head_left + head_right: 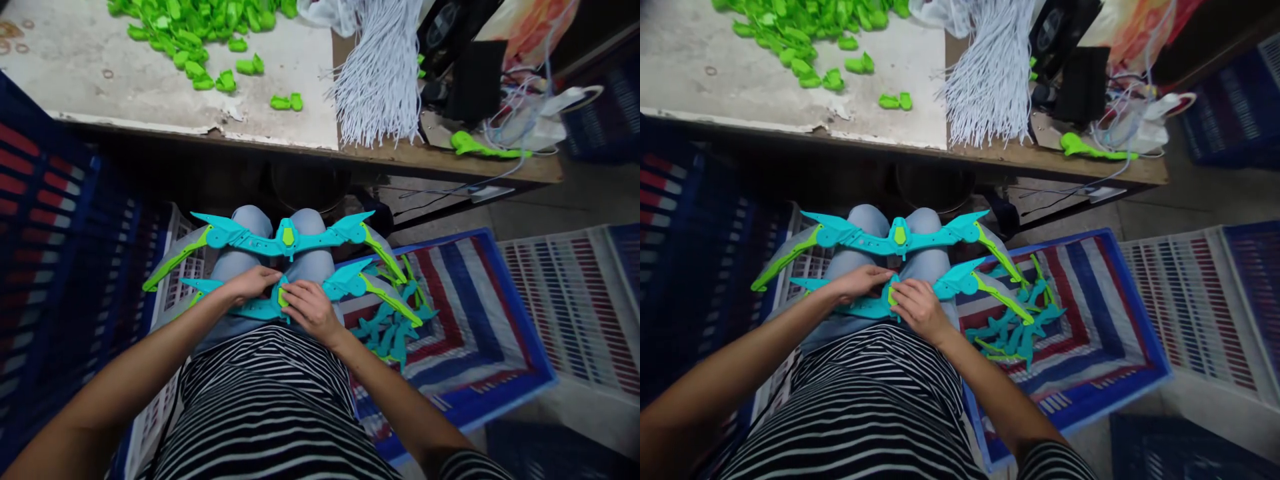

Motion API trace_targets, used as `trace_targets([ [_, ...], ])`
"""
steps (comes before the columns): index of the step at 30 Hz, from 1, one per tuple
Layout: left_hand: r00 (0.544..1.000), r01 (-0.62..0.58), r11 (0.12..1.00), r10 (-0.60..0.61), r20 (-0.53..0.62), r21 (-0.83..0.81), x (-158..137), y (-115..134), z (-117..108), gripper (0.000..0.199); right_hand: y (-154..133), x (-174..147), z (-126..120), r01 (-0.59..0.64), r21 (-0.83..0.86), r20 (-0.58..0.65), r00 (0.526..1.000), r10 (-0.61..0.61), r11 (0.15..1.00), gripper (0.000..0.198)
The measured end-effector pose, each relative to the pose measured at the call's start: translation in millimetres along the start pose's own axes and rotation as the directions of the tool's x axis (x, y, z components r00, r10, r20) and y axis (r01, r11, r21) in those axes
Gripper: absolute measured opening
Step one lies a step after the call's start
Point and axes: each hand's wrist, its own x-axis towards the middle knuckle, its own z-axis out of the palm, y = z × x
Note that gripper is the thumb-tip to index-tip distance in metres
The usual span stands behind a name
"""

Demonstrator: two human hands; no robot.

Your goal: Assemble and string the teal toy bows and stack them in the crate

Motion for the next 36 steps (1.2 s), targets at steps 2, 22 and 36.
trace_targets([
  [2,1.000,0.009,1.000,-0.009,0.014,-0.015,-1,1,-1,0.047,2,3,2,0.026,-0.027,0.013,1.000,-0.026,0.999,0.018],
  [22,0.930,-0.366,0.888,0.359,0.078,0.278,14,-25,-4,0.043,-7,2,15,-0.438,-0.113,0.242,0.858,0.452,0.892,0.053],
  [36,0.663,-0.062,0.045,0.749,0.008,0.997,20,31,-3,0.059,101,155,-62,-0.243,-0.226,-0.186,0.961,0.203,0.943,0.024],
])
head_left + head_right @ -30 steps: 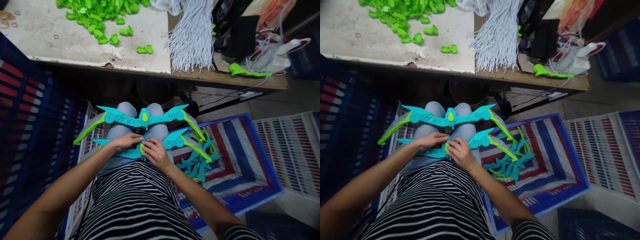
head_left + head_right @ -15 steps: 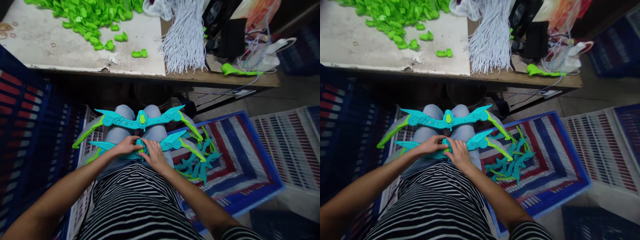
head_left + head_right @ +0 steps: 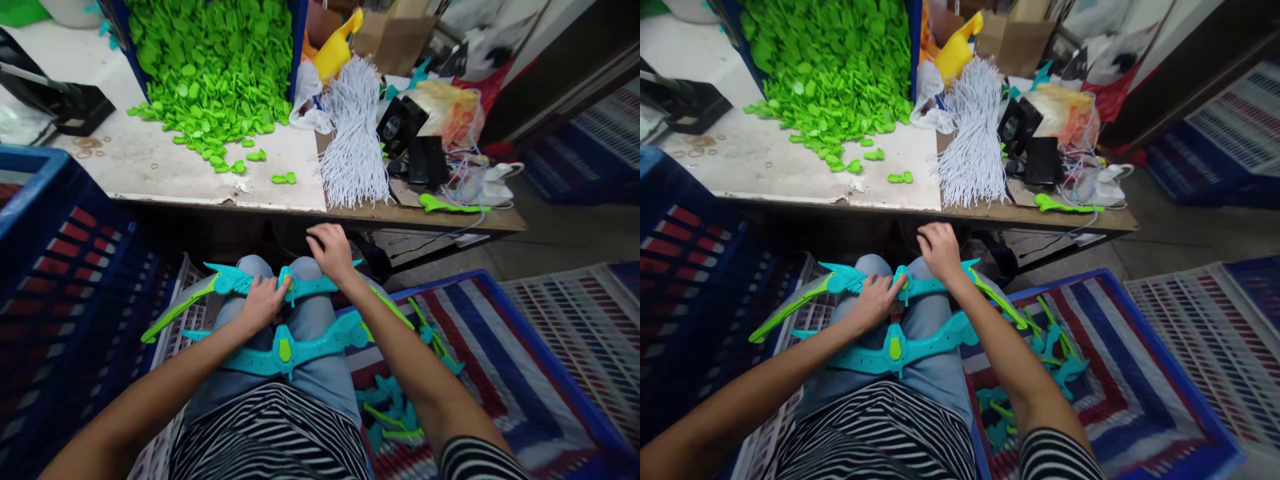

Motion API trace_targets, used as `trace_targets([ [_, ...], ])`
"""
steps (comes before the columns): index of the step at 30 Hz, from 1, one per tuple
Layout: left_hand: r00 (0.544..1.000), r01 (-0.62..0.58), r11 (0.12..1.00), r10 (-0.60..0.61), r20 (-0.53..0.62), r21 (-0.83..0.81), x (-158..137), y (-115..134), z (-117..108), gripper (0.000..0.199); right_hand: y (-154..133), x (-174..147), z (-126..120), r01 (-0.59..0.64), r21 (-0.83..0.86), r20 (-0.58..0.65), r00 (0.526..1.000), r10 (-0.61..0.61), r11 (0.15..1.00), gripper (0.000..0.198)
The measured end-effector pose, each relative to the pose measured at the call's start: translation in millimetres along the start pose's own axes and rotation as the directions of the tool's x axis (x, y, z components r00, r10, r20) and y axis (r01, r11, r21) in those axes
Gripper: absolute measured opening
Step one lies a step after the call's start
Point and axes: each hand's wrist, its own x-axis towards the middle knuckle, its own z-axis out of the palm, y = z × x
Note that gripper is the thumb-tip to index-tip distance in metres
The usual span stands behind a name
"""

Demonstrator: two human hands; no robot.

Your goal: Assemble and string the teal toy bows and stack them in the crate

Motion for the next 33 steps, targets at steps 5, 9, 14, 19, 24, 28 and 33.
trace_targets([
  [5,0.963,0.026,0.982,0.025,0.270,-0.185,39,-26,-30,0.053,20,117,27,0.001,-0.135,0.112,0.994,0.014,0.991,0.034],
  [9,0.891,0.100,0.869,0.139,0.432,-0.485,62,-52,-38,0.048,29,165,39,0.015,-0.193,0.295,0.955,0.043,0.981,0.039],
  [14,0.912,0.154,0.770,0.131,0.390,-0.619,71,-62,-19,0.044,37,168,26,-0.074,-0.136,0.284,0.952,0.110,0.988,0.032],
  [19,0.928,0.156,0.709,0.133,0.347,-0.687,73,-56,-13,0.043,51,167,11,-0.207,0.007,0.344,0.919,0.192,0.978,0.029],
  [24,0.896,0.221,0.639,0.165,0.412,-0.737,78,-55,-14,0.047,52,165,15,-0.264,-0.101,0.178,0.944,0.278,0.959,0.030],
  [28,0.901,0.234,0.622,0.150,0.407,-0.747,78,-55,-11,0.045,43,159,24,-0.273,-0.190,0.117,0.947,0.298,0.943,0.026],
  [33,0.903,0.239,0.607,0.148,0.403,-0.758,79,-56,-9,0.045,34,152,28,-0.216,-0.256,0.099,0.964,0.248,0.942,0.033],
])
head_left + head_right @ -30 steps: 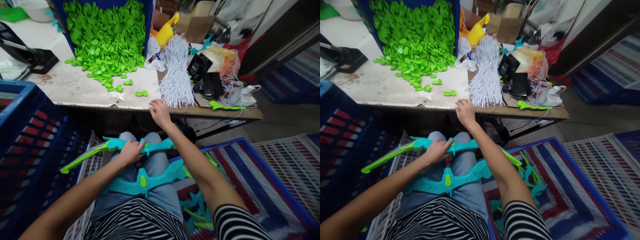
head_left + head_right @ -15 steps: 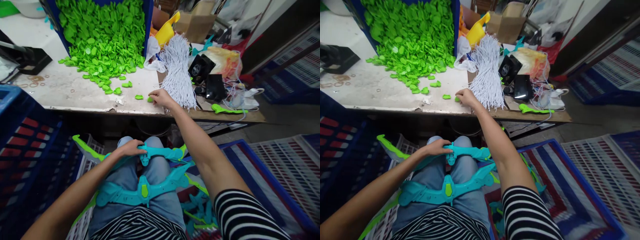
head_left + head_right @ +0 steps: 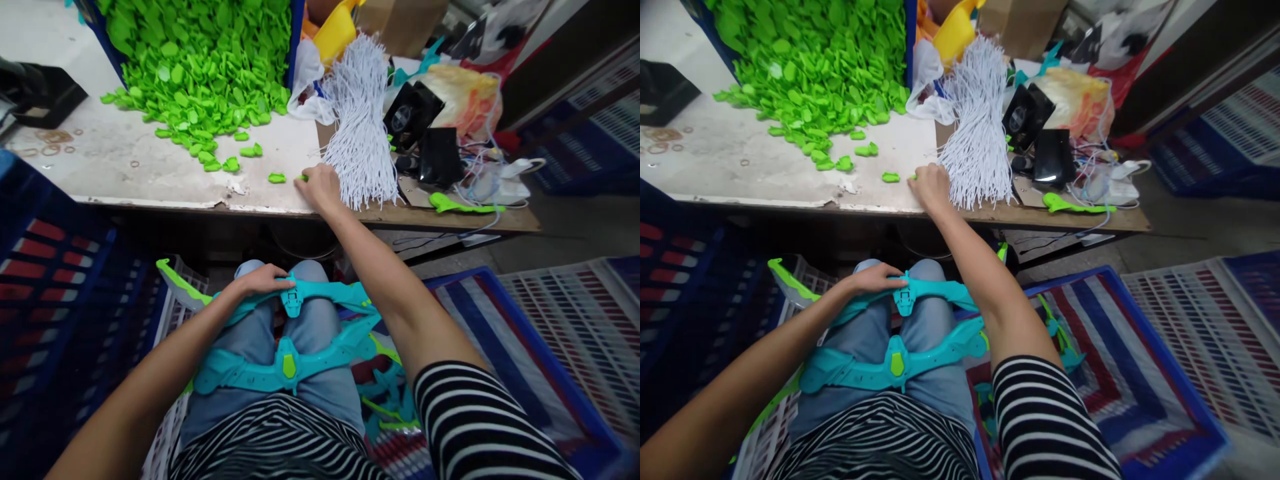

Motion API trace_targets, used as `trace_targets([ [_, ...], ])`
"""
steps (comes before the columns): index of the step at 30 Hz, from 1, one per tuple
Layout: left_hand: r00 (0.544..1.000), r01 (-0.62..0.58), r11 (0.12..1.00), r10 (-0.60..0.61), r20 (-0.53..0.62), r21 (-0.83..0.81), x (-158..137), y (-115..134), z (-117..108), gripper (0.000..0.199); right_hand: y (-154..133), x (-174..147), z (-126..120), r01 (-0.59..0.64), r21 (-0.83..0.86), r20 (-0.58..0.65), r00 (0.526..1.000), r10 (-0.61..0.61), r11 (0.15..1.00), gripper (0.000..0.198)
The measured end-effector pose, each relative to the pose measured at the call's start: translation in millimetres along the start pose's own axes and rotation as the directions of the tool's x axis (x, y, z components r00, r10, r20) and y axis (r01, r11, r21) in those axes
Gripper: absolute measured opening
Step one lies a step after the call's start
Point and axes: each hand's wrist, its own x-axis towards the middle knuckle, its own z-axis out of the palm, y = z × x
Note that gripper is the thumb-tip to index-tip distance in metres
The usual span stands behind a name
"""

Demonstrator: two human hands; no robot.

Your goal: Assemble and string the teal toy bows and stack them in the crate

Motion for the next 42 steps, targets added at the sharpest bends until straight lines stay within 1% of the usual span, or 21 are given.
trace_targets([
  [2,1.000,0.019,1.000,-0.018,-0.015,0.016,1,-2,-1,0.047,-2,-21,-4,0.083,0.074,-0.027,0.996,-0.081,0.994,0.034],
  [3,0.999,0.029,0.999,-0.029,-0.022,0.024,2,-2,-2,0.048,-3,-39,-6,0.145,0.125,-0.039,0.989,-0.141,0.982,0.035],
  [5,0.999,0.048,0.998,-0.047,-0.024,0.038,3,-4,-3,0.048,-4,-89,-8,0.277,0.237,-0.036,0.960,-0.277,0.931,0.036],
  [7,0.998,0.068,0.997,-0.067,-0.018,0.044,3,-5,-4,0.046,-1,-146,-6,0.373,0.346,0.025,0.914,-0.406,0.861,0.033],
  [9,0.996,0.089,0.996,-0.088,-0.019,0.022,4,-6,-3,0.046,4,-198,4,0.386,0.387,0.072,0.893,-0.445,0.837,0.032],
  [10,0.995,0.097,0.995,-0.097,-0.022,0.003,4,-7,-3,0.046,8,-217,10,0.389,0.391,0.088,0.887,-0.454,0.834,0.032],
  [11,0.995,0.100,0.995,-0.101,-0.027,-0.019,4,-7,-2,0.046,11,-232,16,0.387,0.385,0.097,0.886,-0.453,0.838,0.032],
  [13,0.994,0.098,0.994,-0.100,-0.034,-0.053,3,-8,0,0.047,16,-247,26,0.377,0.361,0.096,0.895,-0.436,0.853,0.031],
  [17,0.995,0.094,0.993,-0.096,-0.039,-0.068,2,-8,0,0.046,16,-247,36,0.312,0.299,0.068,0.936,-0.346,0.902,0.029],
  [19,0.995,0.091,0.994,-0.093,-0.032,-0.065,0,-6,-1,0.047,15,-248,38,0.283,0.283,0.069,0.947,-0.314,0.917,0.030],
  [22,0.999,0.050,0.997,-0.048,0.026,-0.060,-4,-1,-2,0.050,13,-253,43,0.233,0.282,0.071,0.962,-0.263,0.931,0.028],
  [24,0.997,0.025,0.999,-0.023,0.068,-0.036,-5,4,-3,0.054,13,-255,45,0.179,0.312,0.076,0.974,-0.213,0.933,0.027],
  [26,0.996,0.033,0.999,-0.034,0.080,0.015,-5,7,-3,0.057,13,-254,46,0.103,0.360,0.101,0.984,-0.149,0.927,0.037],
  [28,0.995,0.064,0.995,-0.069,0.066,0.075,-2,9,-2,0.057,12,-249,46,0.025,0.389,0.146,0.985,-0.088,0.921,0.055],
  [30,0.994,0.089,0.989,-0.095,0.047,0.117,2,8,-2,0.053,10,-243,47,-0.019,0.381,0.187,0.981,-0.057,0.924,0.067],
  [31,0.995,0.092,0.988,-0.097,0.035,0.127,4,7,-1,0.050,8,-242,47,-0.025,0.368,0.201,0.978,-0.053,0.930,0.069],
  [35,0.999,0.052,0.983,-0.052,-0.003,0.174,3,7,1,0.043,6,-242,47,-0.003,0.331,0.206,0.976,-0.069,0.944,0.066],
  [37,1.000,0.019,0.966,-0.017,-0.010,0.258,-6,13,4,0.041,7,-243,42,0.041,0.347,0.203,0.972,-0.118,0.937,0.065],
  [38,0.999,0.006,0.946,0.006,-0.034,0.325,-12,17,7,0.041,8,-241,38,0.070,0.367,0.191,0.970,-0.149,0.928,0.061],
  [40,0.990,-0.003,0.867,0.073,-0.122,0.498,-25,23,16,0.041,9,-229,25,0.133,0.417,0.118,0.973,-0.198,0.899,0.044],
  [42,0.962,0.022,0.737,0.169,-0.216,0.676,-38,23,30,0.040,7,-202,10,0.206,0.435,-0.017,0.975,-0.221,0.876,0.030],
])
